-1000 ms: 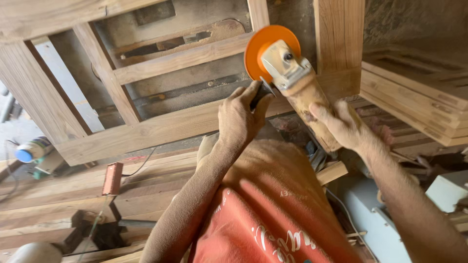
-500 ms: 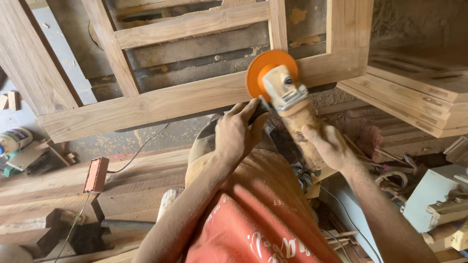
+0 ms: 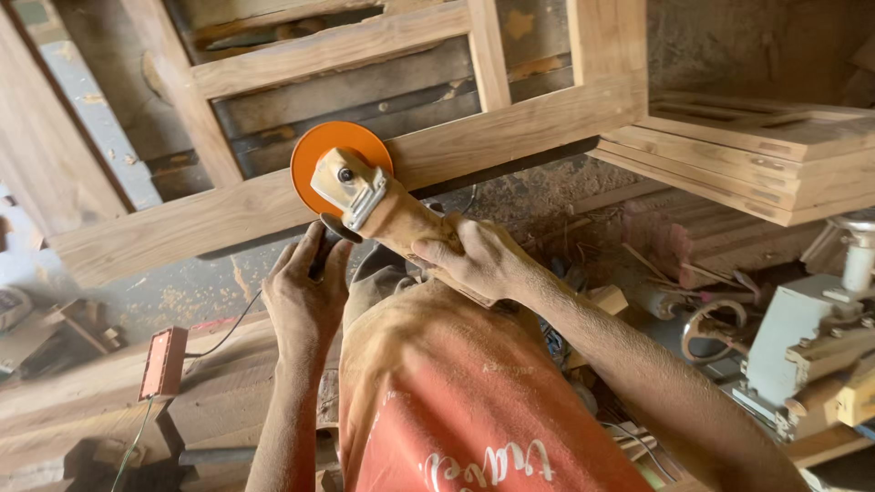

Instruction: The person sands the surface and edges of a wooden window or door frame using a handheld power sander, moving the tool across different sections and checking the finish by hand.

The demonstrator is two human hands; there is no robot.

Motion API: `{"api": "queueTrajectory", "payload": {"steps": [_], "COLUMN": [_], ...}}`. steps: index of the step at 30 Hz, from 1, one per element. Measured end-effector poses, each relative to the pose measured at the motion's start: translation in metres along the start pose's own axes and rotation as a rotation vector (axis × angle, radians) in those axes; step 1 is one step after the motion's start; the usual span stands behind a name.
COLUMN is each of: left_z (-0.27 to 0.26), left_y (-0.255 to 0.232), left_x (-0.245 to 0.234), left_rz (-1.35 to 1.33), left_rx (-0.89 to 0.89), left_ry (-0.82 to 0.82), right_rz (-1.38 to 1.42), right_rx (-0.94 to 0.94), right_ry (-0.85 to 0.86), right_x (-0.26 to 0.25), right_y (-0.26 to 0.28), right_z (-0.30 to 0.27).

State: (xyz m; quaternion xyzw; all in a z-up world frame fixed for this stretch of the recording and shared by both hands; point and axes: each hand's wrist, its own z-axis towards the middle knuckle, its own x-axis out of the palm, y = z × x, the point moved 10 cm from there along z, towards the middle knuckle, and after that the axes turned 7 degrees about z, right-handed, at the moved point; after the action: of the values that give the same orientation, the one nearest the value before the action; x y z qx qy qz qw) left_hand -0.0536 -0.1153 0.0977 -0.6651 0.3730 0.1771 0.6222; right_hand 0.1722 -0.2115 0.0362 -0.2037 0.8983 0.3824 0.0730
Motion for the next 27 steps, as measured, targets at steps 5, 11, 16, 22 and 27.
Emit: {"api": "queueTrajectory", "payload": {"steps": [5, 11, 16, 22, 27], "left_z": [0.019, 0.044, 0.063, 0.087, 0.122], "left_y": [-0.051, -0.146, -0.212, -0.255, -0.269], "left_x": [0.054, 0.151, 0.224, 0.262, 0.276], "left_rz": [0.020, -0.006, 0.038, 0.070, 0.037], "left_rx": [0.153, 0.358, 0.395, 0.404, 0.404], "left_ry": [0.092, 0.272, 0.367, 0.384, 0.341], "right_rz": [0.137, 0.510, 0.565, 0.616, 0.541], "right_rx": [0.089, 0.197, 0.262, 0.270, 0.324], "right_ry": [-0.045, -0.183, -0.345, -0.418, -0.309], "right_x": [-0.040, -0.108, -0.174, -0.238, -0.284], "right_y": [-0.053, -0.126, -0.172, -0.197, -0.184], "right_z": [-0.033, -0.081, -0.108, -0.104, -0.073]}}
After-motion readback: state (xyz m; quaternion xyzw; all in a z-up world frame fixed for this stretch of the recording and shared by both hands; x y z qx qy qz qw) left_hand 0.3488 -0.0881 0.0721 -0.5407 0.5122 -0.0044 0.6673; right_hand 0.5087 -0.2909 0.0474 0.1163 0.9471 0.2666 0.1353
